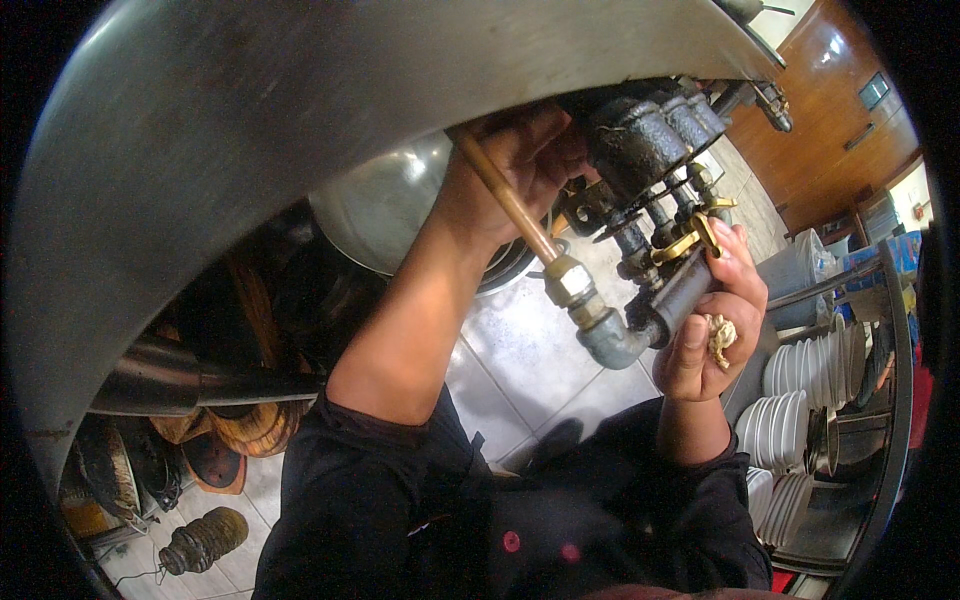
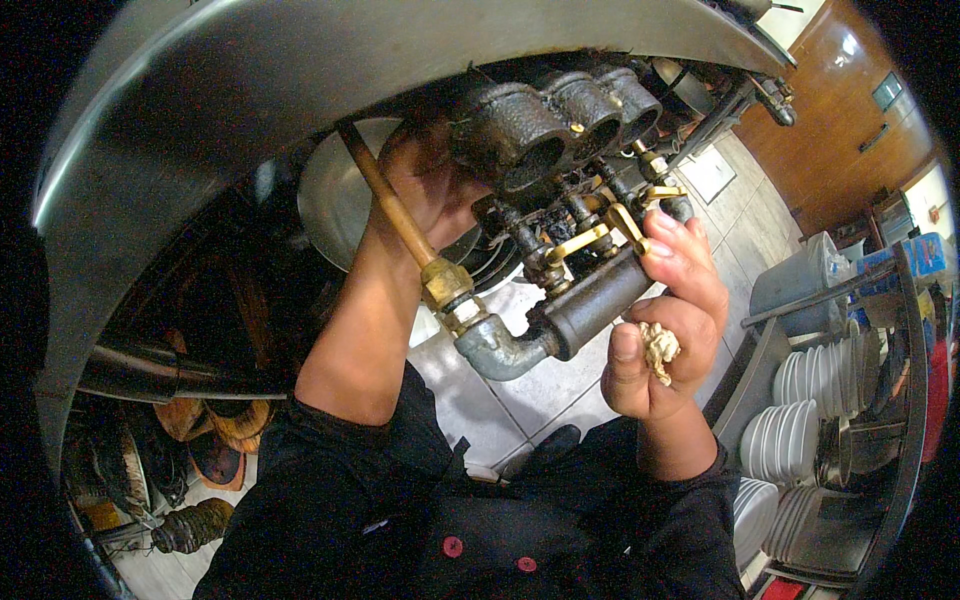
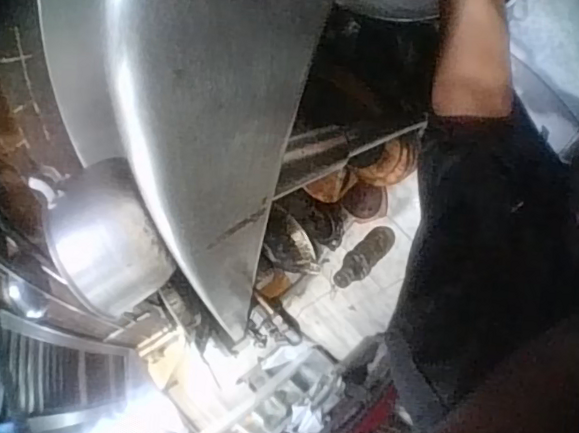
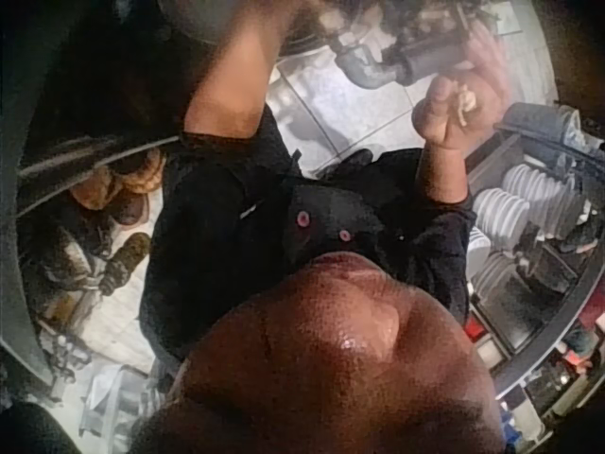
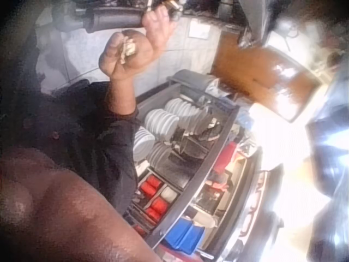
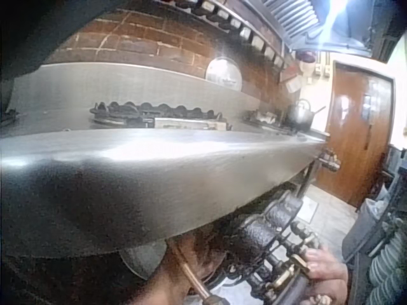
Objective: The person works on the gas valve assembly under a commercial stove, using a wrench to tighten connections. They ignite a burner to test the gas flow and then continue adjusting the valve components.
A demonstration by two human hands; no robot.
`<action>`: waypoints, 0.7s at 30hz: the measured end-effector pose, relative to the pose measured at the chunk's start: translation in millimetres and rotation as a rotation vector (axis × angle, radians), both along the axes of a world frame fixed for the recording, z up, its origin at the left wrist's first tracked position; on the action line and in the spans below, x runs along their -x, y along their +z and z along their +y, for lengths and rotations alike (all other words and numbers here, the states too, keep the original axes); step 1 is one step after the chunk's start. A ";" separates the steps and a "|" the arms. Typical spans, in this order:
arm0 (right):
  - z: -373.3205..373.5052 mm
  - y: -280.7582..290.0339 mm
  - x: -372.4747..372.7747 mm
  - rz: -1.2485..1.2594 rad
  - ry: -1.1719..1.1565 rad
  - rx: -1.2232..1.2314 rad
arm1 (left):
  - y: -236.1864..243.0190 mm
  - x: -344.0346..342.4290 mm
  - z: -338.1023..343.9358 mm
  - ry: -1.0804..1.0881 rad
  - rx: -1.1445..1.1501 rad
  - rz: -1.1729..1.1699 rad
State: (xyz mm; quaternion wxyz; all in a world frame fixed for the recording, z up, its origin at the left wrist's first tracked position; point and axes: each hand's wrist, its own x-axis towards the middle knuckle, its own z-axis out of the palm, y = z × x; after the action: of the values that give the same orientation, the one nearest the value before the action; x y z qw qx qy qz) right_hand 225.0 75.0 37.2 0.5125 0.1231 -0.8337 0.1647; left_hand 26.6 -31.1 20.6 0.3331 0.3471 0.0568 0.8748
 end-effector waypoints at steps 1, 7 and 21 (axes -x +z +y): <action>0.0 -0.2 -0.1 -0.002 0.000 0.005 | -1.2 0.8 0.3 -0.002 0.010 -0.006; 1.1 -2.1 -1.2 -0.004 0.004 0.002 | -2.8 -1.1 -0.4 0.007 0.074 -0.052; -16.4 112.2 -0.5 -0.490 -0.042 0.009 | -24.5 32.5 -3.7 0.281 0.166 0.149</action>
State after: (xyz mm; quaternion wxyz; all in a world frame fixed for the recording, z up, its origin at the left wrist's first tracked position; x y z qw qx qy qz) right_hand 225.5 58.6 149.4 0.2988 0.0598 -0.9348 0.1827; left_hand -5.8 -34.9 -3.8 0.2300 0.3709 0.2015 0.8769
